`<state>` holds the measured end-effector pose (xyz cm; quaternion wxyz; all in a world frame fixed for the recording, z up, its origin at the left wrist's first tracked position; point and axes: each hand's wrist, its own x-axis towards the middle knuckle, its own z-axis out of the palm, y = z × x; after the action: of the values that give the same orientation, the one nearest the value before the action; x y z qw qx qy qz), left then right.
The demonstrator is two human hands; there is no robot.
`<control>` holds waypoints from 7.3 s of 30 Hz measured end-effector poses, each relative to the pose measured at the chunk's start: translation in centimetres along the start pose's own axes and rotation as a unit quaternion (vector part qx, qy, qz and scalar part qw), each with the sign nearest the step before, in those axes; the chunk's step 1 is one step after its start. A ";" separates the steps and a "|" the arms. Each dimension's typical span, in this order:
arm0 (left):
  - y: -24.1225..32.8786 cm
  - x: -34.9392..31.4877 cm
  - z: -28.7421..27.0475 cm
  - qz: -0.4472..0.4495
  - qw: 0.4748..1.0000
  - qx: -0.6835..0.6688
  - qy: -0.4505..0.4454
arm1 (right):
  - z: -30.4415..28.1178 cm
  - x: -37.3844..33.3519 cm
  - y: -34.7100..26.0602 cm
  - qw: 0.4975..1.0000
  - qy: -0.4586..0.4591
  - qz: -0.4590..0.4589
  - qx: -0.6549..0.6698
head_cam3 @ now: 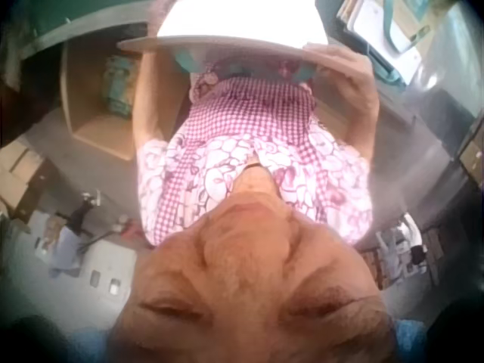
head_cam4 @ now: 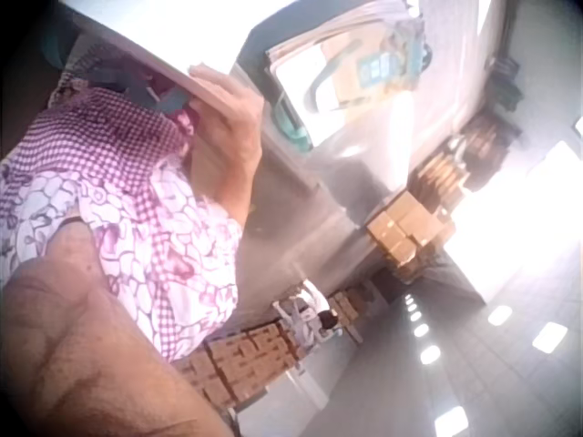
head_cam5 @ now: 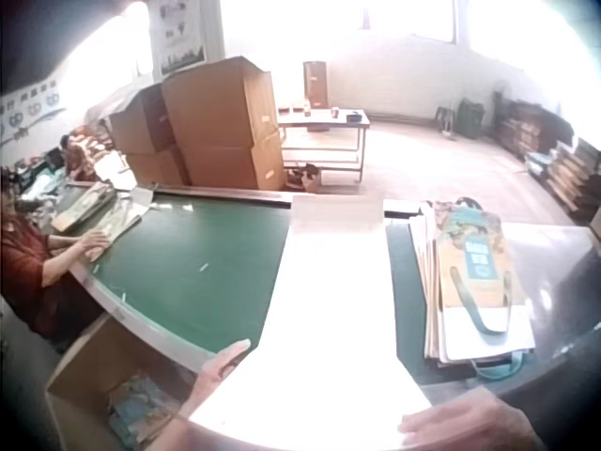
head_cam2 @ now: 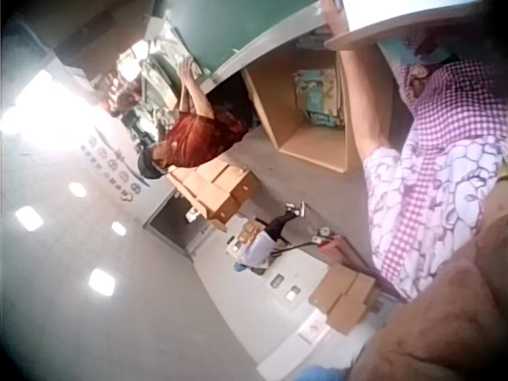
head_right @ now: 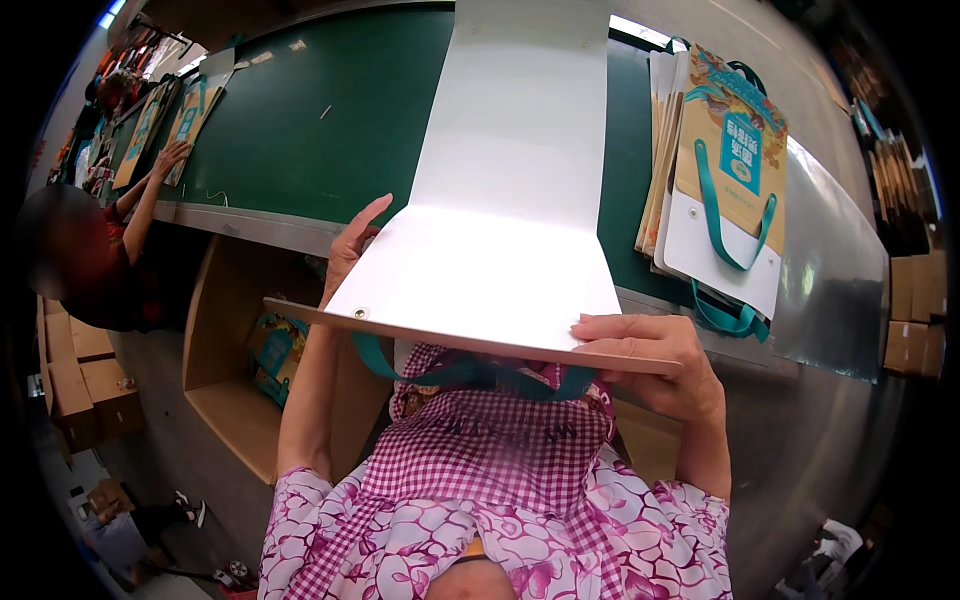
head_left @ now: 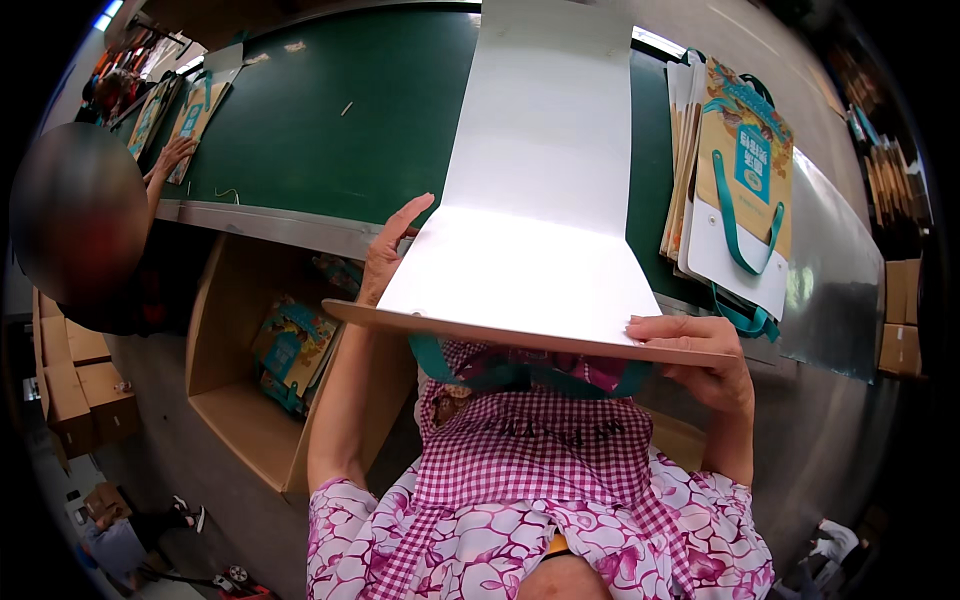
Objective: The person folds and assembles paper gift bags by hand at a production workstation, creasing edges and checking the bag structure before placing them into a cardboard box.
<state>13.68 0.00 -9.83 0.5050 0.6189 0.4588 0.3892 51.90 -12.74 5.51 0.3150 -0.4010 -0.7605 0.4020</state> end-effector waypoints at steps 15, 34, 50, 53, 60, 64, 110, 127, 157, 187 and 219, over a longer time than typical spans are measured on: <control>0.3 -2.0 0.5 0.067 0.994 -0.008 -0.084 | -1.4 -1.9 2.8 0.989 -0.011 0.007 0.146; -2.8 20.1 0.2 -0.190 0.963 0.172 0.077 | -3.2 -1.4 1.4 0.981 -0.081 0.057 0.165; -0.6 21.2 0.9 -0.021 0.978 -0.204 -0.044 | -3.9 -1.0 3.4 0.970 -0.113 0.076 0.202; -0.7 19.7 0.5 0.029 0.983 -0.173 -0.048 | -4.0 -0.9 3.4 0.972 -0.113 0.065 0.195; -1.4 16.4 -0.5 -0.013 0.992 -0.105 -0.061 | -3.8 -0.9 3.4 0.978 -0.091 0.040 0.184; -1.8 15.8 -0.6 -0.024 0.991 -0.113 -0.065 | -3.5 -0.7 2.7 0.979 -0.034 0.053 0.194; 9.7 -3.3 6.0 0.419 0.878 0.073 0.221 | -20.6 4.7 8.6 0.822 0.398 -0.189 0.362; 11.5 -10.9 12.4 0.256 0.909 -0.286 0.166 | -25.6 15.1 7.3 0.643 0.032 -0.050 0.764; -3.9 -28.5 -11.2 -0.188 0.770 0.138 0.594 | 20.4 15.6 2.0 0.876 -0.295 0.264 0.276; 12.2 -4.8 17.8 0.087 0.987 0.136 -0.013 | -18.3 -10.9 17.1 0.795 0.332 0.353 -0.364; 17.0 14.5 8.6 -0.126 0.968 -0.211 -0.040 | -7.8 -9.1 2.5 0.893 0.340 0.162 -0.246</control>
<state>28.75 10.45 5.52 0.6872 0.4504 0.4198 0.3855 63.40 -16.95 5.61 0.3765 -0.6954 -0.6059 0.0867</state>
